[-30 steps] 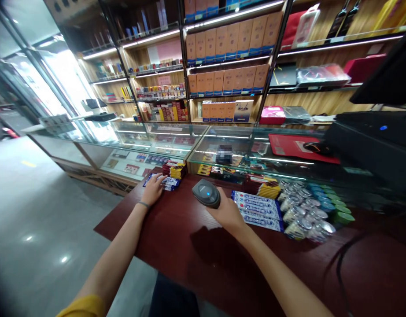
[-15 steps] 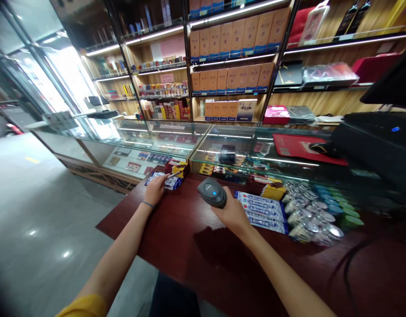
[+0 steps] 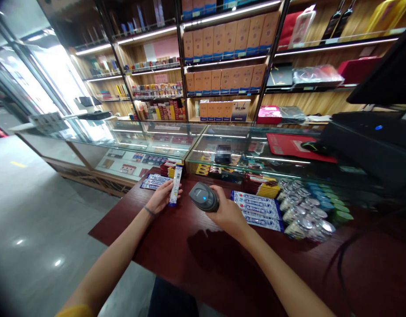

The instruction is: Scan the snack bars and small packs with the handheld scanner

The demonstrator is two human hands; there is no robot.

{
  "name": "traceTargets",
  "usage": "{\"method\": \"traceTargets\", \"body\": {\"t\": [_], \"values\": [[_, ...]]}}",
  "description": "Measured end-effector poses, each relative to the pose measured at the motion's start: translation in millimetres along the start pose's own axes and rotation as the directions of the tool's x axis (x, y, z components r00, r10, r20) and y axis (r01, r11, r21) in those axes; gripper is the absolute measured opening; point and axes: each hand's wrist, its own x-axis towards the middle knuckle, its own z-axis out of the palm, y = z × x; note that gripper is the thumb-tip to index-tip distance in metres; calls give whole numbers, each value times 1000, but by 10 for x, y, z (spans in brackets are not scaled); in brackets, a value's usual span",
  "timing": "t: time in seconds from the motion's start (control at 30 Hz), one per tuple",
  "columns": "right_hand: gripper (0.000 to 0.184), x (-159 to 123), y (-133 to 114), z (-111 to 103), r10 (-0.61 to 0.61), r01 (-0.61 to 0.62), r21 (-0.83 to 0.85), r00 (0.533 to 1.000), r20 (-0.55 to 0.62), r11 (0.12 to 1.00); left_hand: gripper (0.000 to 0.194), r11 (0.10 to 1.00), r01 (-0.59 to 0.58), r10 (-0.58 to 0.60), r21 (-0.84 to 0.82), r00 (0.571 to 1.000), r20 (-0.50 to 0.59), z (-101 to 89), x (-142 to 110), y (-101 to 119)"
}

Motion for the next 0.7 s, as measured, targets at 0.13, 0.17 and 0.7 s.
{"method": "traceTargets", "body": {"t": [0.13,0.17,0.7], "values": [[36,5,17,-5,24,-18,-125,999,47,992,28,1000,0,2,25,999,-44,31,5,-14],[35,6,24,-6,24,-18,-125,999,45,992,28,999,-1,3,32,999,-48,33,4,-16],[48,92,190,-686,-4,16,57,976,-217,998,47,901,-173,165,398,985,55,233,196,-51]]}}
